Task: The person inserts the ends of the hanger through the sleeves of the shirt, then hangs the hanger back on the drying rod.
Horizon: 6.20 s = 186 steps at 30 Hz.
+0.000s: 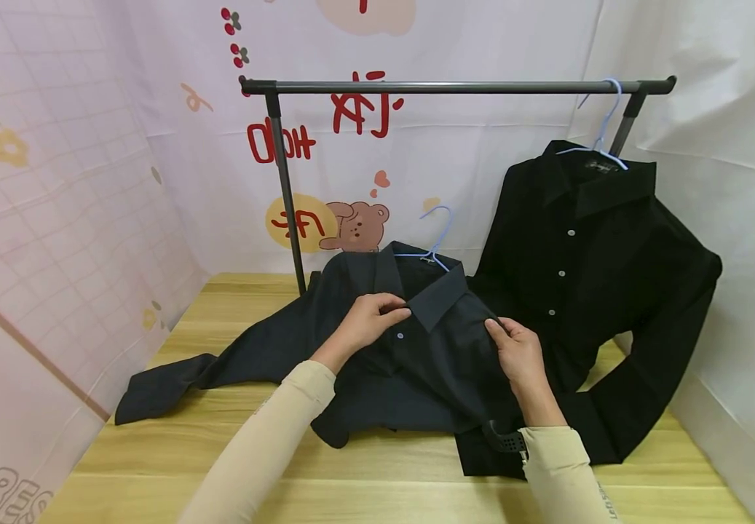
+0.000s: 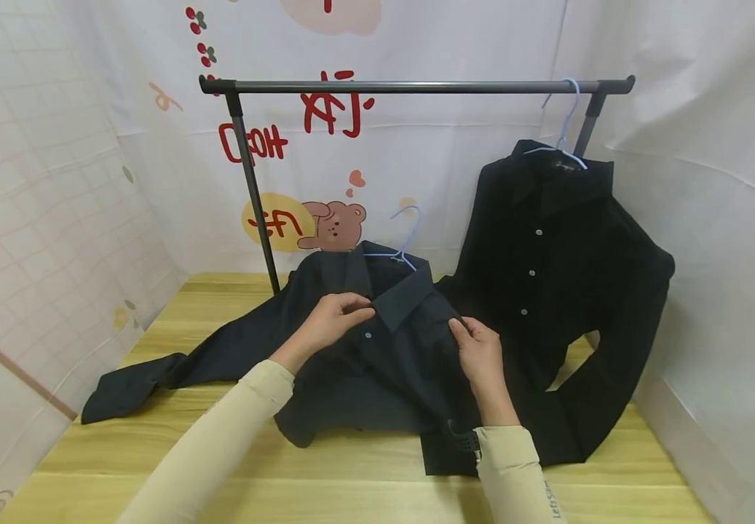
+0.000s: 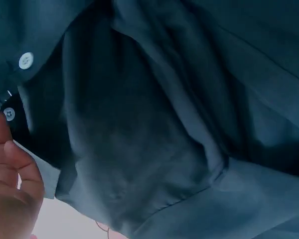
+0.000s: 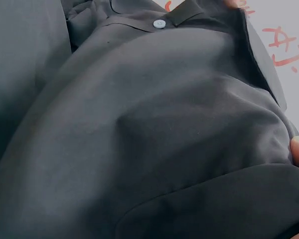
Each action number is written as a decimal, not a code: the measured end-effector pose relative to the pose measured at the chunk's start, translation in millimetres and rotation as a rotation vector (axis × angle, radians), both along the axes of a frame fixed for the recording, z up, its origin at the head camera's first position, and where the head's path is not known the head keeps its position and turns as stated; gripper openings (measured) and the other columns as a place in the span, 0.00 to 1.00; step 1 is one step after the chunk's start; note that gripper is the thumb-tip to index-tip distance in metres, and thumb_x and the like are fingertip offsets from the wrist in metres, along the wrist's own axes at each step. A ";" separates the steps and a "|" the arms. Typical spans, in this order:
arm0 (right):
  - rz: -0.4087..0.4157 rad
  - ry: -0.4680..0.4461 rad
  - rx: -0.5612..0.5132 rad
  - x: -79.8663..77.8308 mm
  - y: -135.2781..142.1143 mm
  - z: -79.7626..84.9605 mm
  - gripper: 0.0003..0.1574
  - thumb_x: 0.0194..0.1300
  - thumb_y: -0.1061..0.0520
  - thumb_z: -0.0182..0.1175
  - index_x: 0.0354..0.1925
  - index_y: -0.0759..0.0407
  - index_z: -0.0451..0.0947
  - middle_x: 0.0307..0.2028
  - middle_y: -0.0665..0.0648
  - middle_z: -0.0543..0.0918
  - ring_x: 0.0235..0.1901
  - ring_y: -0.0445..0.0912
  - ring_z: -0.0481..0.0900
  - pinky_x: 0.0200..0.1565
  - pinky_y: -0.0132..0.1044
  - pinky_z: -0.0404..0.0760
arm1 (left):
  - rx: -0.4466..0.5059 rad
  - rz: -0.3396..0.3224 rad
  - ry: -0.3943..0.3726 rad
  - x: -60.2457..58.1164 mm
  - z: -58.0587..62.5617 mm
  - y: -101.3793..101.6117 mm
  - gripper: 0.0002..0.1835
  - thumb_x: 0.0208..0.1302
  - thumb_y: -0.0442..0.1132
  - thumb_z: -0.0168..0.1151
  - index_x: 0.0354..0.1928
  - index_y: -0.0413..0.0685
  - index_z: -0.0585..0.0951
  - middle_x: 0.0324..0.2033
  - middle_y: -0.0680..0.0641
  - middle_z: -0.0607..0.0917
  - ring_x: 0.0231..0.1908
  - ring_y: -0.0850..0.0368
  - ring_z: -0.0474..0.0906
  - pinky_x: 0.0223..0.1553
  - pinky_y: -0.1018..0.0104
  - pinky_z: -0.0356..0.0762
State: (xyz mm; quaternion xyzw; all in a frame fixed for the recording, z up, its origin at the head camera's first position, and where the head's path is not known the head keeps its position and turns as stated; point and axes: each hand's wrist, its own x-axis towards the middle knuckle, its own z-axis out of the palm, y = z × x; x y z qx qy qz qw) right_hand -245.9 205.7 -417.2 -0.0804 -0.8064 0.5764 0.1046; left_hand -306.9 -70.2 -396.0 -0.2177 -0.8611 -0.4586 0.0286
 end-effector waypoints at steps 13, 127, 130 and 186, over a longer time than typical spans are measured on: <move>0.037 -0.038 -0.019 -3.3 -7.2 9.9 0.28 0.76 0.43 0.53 0.56 0.65 0.78 0.48 0.64 0.78 0.45 0.53 0.72 0.46 0.43 0.72 | -0.120 0.366 0.070 -16.7 -12.9 -6.8 0.06 0.66 0.43 0.67 0.36 0.50 0.86 0.28 0.52 0.83 0.29 0.54 0.77 0.33 0.59 0.74; -0.421 0.053 -0.422 -0.3 12.0 -3.4 0.27 0.78 0.51 0.49 0.61 0.70 0.73 0.64 0.65 0.70 0.63 0.56 0.65 0.67 0.47 0.61 | -0.586 0.063 0.051 97.6 -80.7 -173.5 0.07 0.59 0.38 0.71 0.29 0.50 0.80 0.24 0.56 0.77 0.26 0.59 0.73 0.29 0.62 0.72; -0.431 0.051 -0.425 -2.0 14.1 -1.4 0.27 0.78 0.50 0.50 0.61 0.70 0.73 0.64 0.64 0.70 0.64 0.55 0.65 0.67 0.46 0.61 | -0.535 0.149 0.030 82.9 -64.6 -185.6 0.07 0.64 0.37 0.66 0.30 0.49 0.78 0.24 0.54 0.77 0.26 0.58 0.72 0.28 0.61 0.70; -0.445 0.074 -0.470 -8.1 8.5 -6.2 0.27 0.77 0.48 0.51 0.61 0.67 0.75 0.57 0.58 0.72 0.52 0.47 0.70 0.58 0.40 0.68 | 0.137 0.131 -0.368 49.8 20.8 -162.0 0.12 0.79 0.39 0.46 0.46 0.35 0.73 0.33 0.47 0.74 0.33 0.52 0.71 0.36 0.61 0.71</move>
